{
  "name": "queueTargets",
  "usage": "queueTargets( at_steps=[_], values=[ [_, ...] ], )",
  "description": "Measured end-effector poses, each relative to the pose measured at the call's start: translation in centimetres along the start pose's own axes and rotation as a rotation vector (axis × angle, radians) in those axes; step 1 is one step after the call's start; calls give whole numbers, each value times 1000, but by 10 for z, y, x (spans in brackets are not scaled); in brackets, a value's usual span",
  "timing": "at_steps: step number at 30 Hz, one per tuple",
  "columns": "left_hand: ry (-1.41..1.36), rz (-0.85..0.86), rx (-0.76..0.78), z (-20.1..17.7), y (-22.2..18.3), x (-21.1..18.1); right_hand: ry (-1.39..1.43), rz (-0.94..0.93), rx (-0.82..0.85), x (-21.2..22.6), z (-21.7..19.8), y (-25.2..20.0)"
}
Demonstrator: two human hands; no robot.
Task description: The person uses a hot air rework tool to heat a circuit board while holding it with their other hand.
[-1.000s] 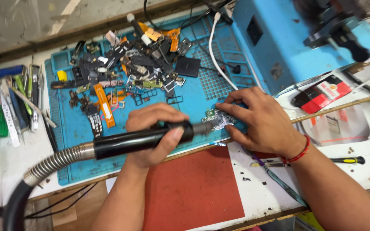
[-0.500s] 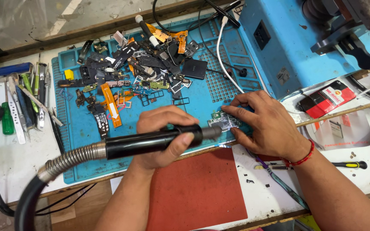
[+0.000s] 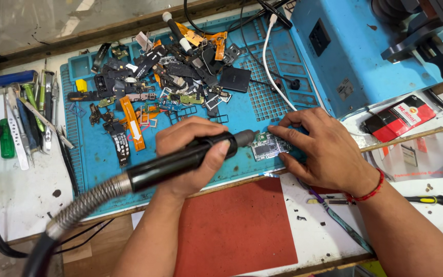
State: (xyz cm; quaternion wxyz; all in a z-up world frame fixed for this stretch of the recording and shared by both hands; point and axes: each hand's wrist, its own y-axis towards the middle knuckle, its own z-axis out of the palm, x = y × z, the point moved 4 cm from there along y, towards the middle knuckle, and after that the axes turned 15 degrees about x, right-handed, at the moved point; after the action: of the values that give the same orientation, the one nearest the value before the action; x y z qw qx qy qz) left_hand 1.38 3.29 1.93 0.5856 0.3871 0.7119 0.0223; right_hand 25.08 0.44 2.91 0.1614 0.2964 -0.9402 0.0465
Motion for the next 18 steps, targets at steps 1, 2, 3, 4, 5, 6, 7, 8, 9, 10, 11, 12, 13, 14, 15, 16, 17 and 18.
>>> queueTargets(
  at_steps=[1, 2, 3, 4, 5, 6, 7, 8, 9, 10, 11, 12, 13, 14, 15, 16, 17, 18],
  values=[
    [73, 31, -15, -2, 0, -2, -15, -11, -8, -2, -1, 1],
    [-27, 44, 45, 0, -3, -2, -18, -21, -2, -4, -1, -1],
    [-129, 57, 103, 1, -5, -1, -20, -32, 4, -4, 1, -2],
    [-228, 79, 160, 3, -5, 0, -22, -32, 8, -4, 3, -2],
    [-193, 30, 106, 3, -7, 1, -24, -33, 11, -4, 4, -2],
    [-157, -8, 53, 2, -5, 3, -34, -31, 7, -5, 2, -2],
    [-120, -46, 1, 2, -4, 5, -28, -32, 4, -5, 2, -2],
    [-87, -28, 18, 1, -3, 4, -22, -32, 1, -4, 2, -1],
    [-53, -10, 35, -1, -2, 3, -17, -31, -3, -4, 1, -2],
    [-19, 5, 49, -2, -2, 2, -15, -27, -1, -4, 1, -2],
    [-71, 31, 82, 0, -1, 1, -14, -24, 0, -5, 1, -2],
    [-121, 51, 111, 3, -3, 0, -9, -26, 6, -4, 2, -2],
    [-172, 71, 139, 5, -5, -1, -16, -30, 7, -4, 2, -2],
    [-118, 30, 103, 3, -6, 0, -23, -33, 7, -4, 2, -2],
    [-64, -11, 67, 1, -6, 2, -30, -35, 6, -4, 2, -2],
    [-12, -46, 34, -1, -5, 4, -26, -36, 3, -4, 2, -2],
    [-40, -12, 66, 0, -4, 2, -22, -37, 1, -4, 3, -1],
    [-69, 24, 96, 0, -4, 1, -20, -37, 0, -4, 2, -1]
  ],
)
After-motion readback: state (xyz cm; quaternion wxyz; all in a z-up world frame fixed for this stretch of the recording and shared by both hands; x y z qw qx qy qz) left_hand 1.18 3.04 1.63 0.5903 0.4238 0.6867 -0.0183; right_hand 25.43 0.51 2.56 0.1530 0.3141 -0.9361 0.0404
